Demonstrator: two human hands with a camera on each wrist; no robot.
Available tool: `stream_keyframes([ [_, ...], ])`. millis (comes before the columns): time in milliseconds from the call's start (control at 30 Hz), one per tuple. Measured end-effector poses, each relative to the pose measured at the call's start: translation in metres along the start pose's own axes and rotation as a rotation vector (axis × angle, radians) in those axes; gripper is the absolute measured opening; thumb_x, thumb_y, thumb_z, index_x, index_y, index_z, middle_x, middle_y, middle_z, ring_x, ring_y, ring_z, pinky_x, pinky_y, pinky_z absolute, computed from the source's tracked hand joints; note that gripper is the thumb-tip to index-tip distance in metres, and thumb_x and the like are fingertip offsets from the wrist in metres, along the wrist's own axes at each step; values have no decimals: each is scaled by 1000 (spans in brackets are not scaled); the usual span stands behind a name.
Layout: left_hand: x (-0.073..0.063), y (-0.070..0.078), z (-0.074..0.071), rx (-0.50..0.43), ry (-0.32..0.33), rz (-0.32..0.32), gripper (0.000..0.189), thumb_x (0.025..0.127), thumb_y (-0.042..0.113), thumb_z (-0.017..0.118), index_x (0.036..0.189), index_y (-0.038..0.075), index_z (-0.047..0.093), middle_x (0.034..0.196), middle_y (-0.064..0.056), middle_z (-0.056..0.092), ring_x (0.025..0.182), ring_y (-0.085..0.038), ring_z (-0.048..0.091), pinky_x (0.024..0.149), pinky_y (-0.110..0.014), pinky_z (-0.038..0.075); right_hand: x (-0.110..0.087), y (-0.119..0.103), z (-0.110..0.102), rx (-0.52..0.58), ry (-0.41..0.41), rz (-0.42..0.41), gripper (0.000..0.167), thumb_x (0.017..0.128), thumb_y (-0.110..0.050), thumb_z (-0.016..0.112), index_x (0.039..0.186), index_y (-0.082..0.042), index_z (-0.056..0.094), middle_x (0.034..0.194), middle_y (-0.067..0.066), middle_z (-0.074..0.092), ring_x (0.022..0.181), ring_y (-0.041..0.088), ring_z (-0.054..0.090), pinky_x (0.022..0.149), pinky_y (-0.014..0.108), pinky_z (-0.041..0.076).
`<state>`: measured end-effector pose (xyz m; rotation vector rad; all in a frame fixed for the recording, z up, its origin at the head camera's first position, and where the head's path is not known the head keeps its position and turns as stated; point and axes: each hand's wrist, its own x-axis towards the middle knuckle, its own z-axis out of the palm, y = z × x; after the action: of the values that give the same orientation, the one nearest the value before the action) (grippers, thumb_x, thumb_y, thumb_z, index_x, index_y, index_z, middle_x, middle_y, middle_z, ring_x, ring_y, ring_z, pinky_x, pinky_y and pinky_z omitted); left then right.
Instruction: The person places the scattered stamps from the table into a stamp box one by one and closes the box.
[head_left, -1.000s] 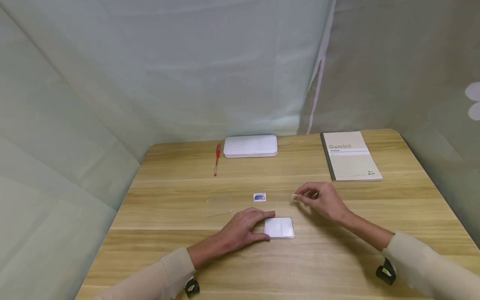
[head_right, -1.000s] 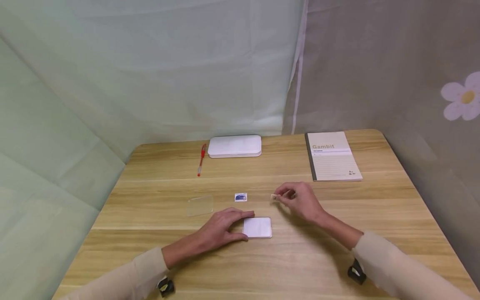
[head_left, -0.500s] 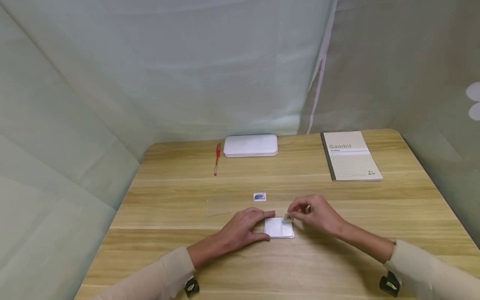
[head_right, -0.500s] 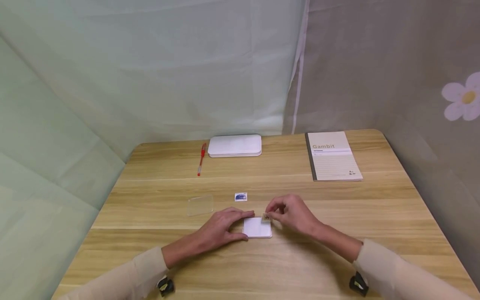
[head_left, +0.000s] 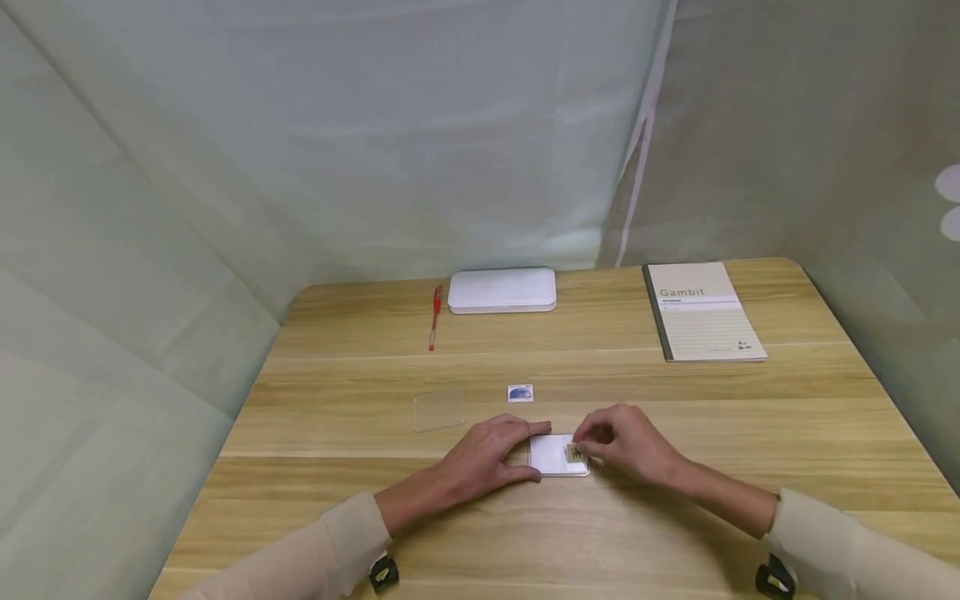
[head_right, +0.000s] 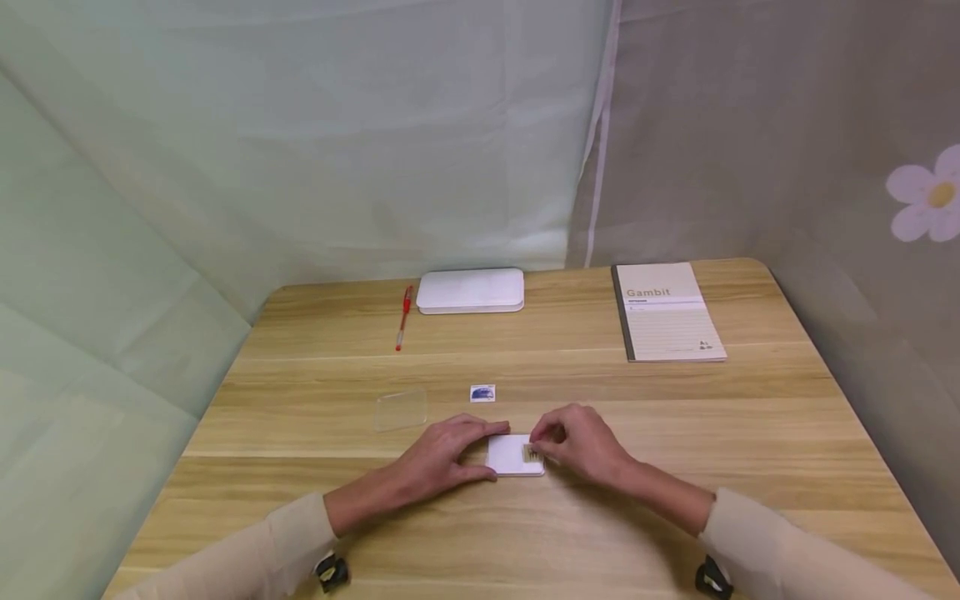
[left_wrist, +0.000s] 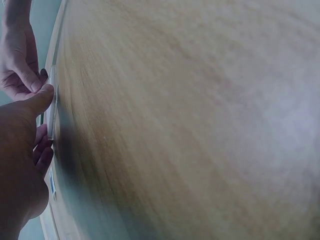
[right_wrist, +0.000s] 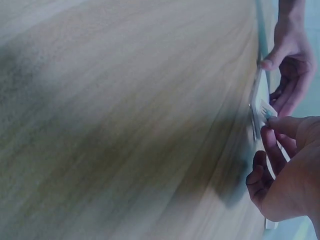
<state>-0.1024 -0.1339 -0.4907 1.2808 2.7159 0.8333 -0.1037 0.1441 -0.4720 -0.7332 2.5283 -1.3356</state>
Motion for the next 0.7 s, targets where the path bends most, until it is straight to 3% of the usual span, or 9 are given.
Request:
stream_keyframes([
  [267, 0, 0, 0, 19, 7, 15, 67, 89, 36, 88, 145, 9, 64, 133, -1, 73, 120, -14, 66, 102, -30, 55, -4, 2, 12, -98, 88, 7, 10, 88, -4, 86, 90, -13, 80, 81, -12, 68, 73, 4, 57, 65, 23, 49],
  [700, -1, 0, 0, 22, 14, 20, 67, 89, 37, 88, 145, 9, 64, 132, -1, 73, 121, -15, 66, 103, -30, 54, -6, 2, 18, -156, 124, 5, 16, 86, -4, 87, 85, -15, 76, 76, -14, 58, 70, 5, 53, 63, 23, 44],
])
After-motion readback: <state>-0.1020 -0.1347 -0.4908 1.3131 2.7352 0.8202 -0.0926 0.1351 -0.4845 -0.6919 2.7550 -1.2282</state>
